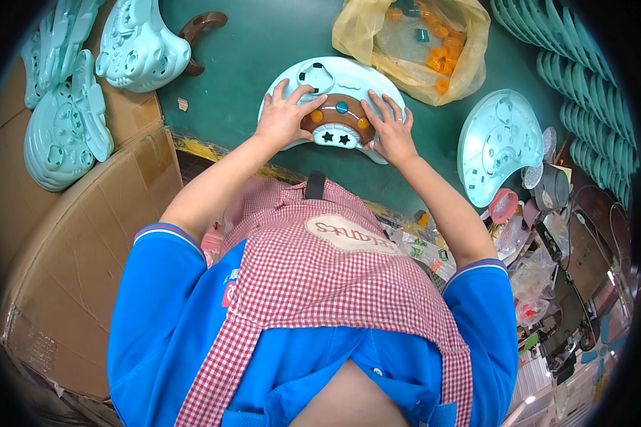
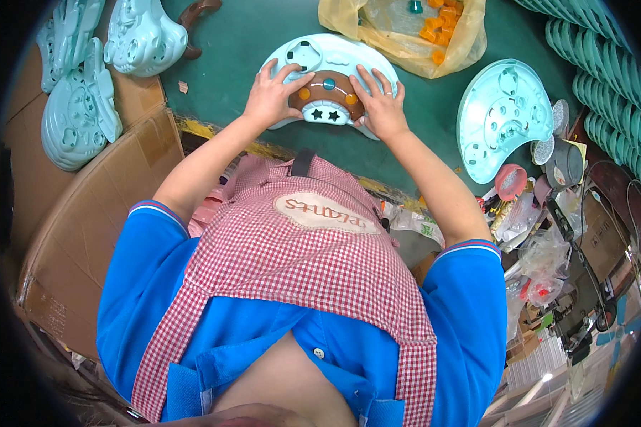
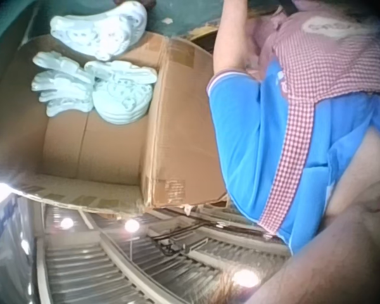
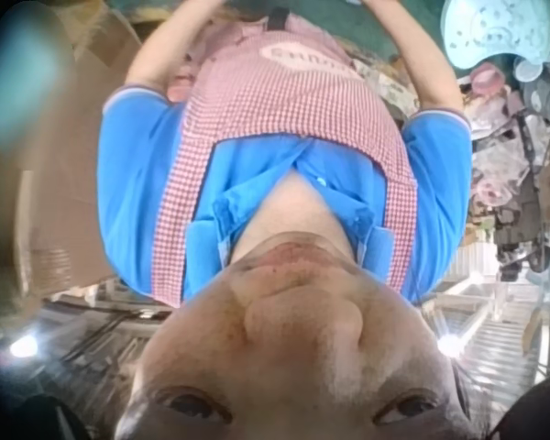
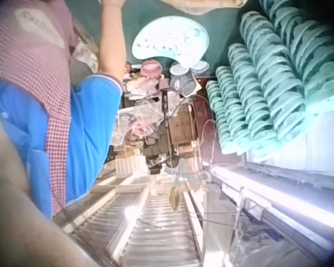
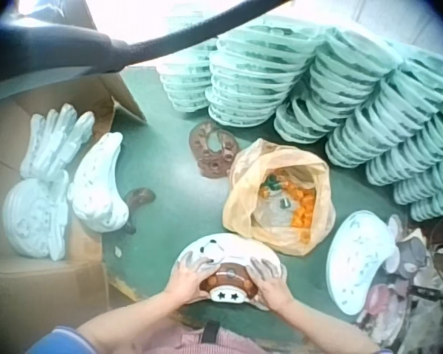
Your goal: The person assembles light blue plastic components by inserting small colored pieces into molded slots on a worktable. They then place the assembled parts into a cardboard box and later pack them into a large plastic bag.
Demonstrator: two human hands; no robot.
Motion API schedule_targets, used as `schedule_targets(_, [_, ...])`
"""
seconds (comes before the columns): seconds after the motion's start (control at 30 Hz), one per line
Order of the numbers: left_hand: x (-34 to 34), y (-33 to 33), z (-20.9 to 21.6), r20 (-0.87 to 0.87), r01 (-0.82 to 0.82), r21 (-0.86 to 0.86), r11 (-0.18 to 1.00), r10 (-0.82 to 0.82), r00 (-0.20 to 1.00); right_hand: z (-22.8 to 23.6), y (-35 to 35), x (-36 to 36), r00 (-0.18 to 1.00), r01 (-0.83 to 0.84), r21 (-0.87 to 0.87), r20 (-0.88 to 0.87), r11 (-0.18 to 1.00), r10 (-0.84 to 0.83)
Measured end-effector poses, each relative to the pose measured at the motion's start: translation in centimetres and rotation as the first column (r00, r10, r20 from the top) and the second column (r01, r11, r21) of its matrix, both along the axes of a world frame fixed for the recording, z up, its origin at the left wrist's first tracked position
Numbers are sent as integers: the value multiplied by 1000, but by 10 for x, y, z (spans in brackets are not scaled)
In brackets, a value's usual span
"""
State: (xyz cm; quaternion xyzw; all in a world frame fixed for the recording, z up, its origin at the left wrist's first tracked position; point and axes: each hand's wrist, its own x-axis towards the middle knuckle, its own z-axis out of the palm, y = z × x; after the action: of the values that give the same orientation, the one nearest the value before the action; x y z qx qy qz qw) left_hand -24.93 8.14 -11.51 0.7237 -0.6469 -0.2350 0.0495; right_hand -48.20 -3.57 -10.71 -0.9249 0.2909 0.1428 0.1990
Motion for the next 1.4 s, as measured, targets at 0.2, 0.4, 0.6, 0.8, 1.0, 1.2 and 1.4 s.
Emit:
schedule_targets(0.2, [2, 2, -3, -13, 21, -47, 999, -22, 1000, -19, 7, 39, 845, -13, 270, 517, 963, -133])
schedule_targets(0.4, [-1, 1, 5, -9, -3, -6, 1000, 3, 1000, -46, 4, 49, 693, 150, 194, 678, 969, -243])
schedule_targets(0.6, [-8, 38, -19, -288, -703, 237, 671, 740, 608, -61, 39, -27, 562, 779, 154, 260, 608, -785])
schedule_targets(0.8, [36, 12, 13, -646, -673, -169, 720, 435, 628, 68, 8, -81, 226, 324, 943, 1, 77, -974])
schedule_targets(1.0, [264, -64, -43, 154, -588, -541, 601, 758, 633, 104, 7, -135, 524, 850, -340, 469, 403, -711])
schedule_targets(1.2, [409, -70, -48, 382, -831, -102, 547, 793, 475, 52, -18, -209, 747, 448, -678, -74, 583, -661])
schedule_targets(1.4, [218, -46, 64, 428, -109, -609, 785, 442, 788, 58, -62, -87, 676, 641, -312, 662, 702, -323])
